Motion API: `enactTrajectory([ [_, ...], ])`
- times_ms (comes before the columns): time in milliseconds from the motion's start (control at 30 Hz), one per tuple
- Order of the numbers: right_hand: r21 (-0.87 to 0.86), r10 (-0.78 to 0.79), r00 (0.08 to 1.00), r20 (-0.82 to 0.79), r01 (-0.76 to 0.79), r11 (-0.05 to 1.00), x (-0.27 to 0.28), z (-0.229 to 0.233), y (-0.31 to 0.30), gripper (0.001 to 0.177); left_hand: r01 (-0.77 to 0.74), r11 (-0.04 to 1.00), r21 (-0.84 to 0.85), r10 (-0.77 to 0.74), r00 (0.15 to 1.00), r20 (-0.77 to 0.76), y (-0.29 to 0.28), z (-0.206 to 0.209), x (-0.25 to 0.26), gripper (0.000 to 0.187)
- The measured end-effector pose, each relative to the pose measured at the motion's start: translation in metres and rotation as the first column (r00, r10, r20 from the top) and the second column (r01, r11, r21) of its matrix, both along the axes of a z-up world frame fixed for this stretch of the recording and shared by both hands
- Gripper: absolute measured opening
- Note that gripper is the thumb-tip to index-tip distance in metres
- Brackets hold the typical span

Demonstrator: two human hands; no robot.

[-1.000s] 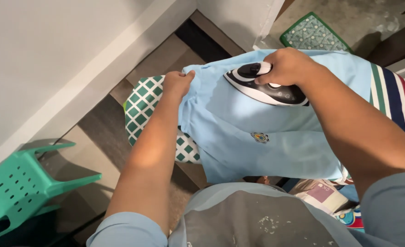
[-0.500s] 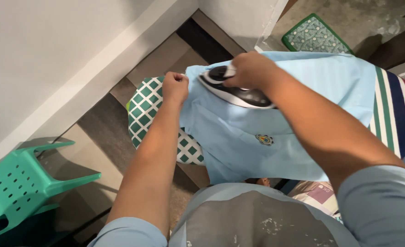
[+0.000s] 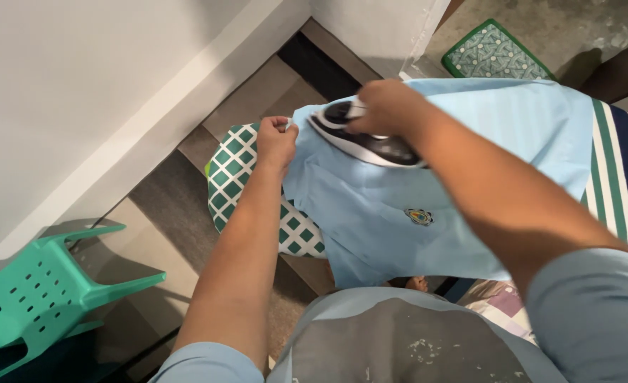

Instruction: Ironing a light blue shirt on an ironing board.

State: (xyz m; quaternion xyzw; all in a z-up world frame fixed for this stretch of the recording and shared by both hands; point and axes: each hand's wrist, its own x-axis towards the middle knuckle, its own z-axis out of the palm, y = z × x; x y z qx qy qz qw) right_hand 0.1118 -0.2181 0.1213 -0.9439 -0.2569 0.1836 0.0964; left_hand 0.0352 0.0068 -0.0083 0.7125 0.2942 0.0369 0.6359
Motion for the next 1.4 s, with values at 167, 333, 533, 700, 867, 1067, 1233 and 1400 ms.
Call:
enactTrajectory([
  [167,0.100,-0.076,0.997,-0.001,0.076,0.992,-0.005,-0.007,0.020,0.052,0.014,0.999,0.046,-0.016,0.999,0.033,0.004,-0.018,0.003,0.033],
  [333,-0.027,0.097,0.995,-0.009,-0.097,0.995,-0.027,-0.019,-0.025,0.057,0.006,0.982,0.189,-0.021,0.997,0.079,0.005,0.001,-0.010,0.044],
  [533,0.060,0.089,0.993,-0.081,-0.085,0.995,-0.080,0.005,-0.113,0.050,0.336,0.876,0.346,-0.244,0.927,-0.284,-0.008,0.049,-0.029,0.052],
  [700,0.012,0.005,0.990,-0.144,-0.003,1.000,-0.090,0.014,-0.121,0.046,0.481,0.815,0.321,-0.350,0.852,-0.389,-0.006,0.032,-0.031,0.058],
  [867,-0.024,0.095,0.989,-0.117,-0.099,0.995,-0.092,0.019,-0.059,0.049,0.479,0.853,0.207,-0.371,0.836,-0.404,0.000,0.052,-0.035,0.058],
  [1067,-0.080,0.055,0.983,-0.174,-0.070,0.994,-0.097,0.030,-0.022,0.046,0.448,0.881,0.154,-0.372,0.855,-0.362,0.008,0.049,-0.038,0.058],
  [1233,-0.087,0.183,0.960,-0.213,-0.205,0.975,-0.100,0.036,-0.052,0.046,0.490,0.846,0.212,-0.373,0.827,-0.422,0.004,0.053,-0.044,0.061],
  [1400,-0.054,0.197,0.951,-0.239,-0.215,0.975,-0.107,0.030,-0.097,0.044,0.475,0.855,0.209,-0.379,0.847,-0.373,0.009,0.049,-0.045,0.059],
])
